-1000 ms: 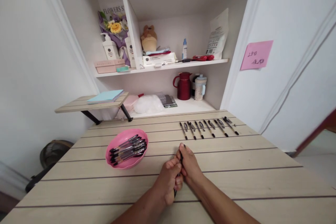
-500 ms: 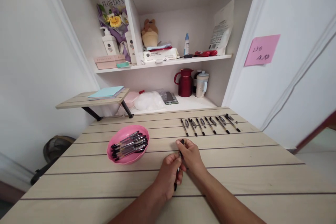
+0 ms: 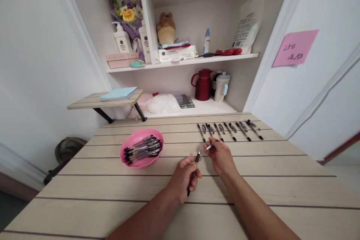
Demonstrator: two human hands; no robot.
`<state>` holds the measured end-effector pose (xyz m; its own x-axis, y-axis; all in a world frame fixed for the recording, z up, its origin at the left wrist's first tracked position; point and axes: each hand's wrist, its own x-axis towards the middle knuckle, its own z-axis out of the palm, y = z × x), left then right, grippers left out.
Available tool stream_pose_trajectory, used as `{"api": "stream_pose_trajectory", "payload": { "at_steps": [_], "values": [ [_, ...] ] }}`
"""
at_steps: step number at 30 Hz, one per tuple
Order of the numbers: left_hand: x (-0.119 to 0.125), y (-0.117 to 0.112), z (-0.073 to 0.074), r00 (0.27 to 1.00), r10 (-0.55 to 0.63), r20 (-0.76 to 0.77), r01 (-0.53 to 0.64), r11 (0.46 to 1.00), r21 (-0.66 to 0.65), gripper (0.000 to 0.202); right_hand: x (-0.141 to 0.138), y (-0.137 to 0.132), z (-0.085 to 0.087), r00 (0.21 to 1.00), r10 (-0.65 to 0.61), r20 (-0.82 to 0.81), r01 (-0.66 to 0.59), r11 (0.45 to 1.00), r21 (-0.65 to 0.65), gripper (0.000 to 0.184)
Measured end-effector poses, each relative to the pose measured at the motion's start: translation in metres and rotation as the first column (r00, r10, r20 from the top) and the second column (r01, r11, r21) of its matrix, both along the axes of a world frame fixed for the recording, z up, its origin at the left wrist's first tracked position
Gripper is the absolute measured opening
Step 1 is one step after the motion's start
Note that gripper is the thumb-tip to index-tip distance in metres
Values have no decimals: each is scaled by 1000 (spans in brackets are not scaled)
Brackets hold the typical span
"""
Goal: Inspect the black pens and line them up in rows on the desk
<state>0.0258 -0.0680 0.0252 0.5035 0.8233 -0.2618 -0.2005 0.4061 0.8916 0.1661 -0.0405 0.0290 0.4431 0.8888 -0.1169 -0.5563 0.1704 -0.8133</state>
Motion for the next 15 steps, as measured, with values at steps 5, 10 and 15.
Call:
{"api": "stream_pose_trajectory", "payload": {
  "at_steps": [5, 10, 15],
  "values": [
    [1, 3, -1, 988, 124, -90, -112, 985, 131, 36, -9, -6, -1, 937, 282, 207, -269, 959, -86, 28],
    [1, 2, 0, 967, 202, -152, -169, 964, 206, 31, -16, -6, -10, 838, 275, 472, -227, 961, -158, 35],
    [2, 2, -2, 956, 228, -186, -186, 959, 216, 27, -12, -3, -13, 806, 226, 547, -169, 974, -153, 35]
  ]
}}
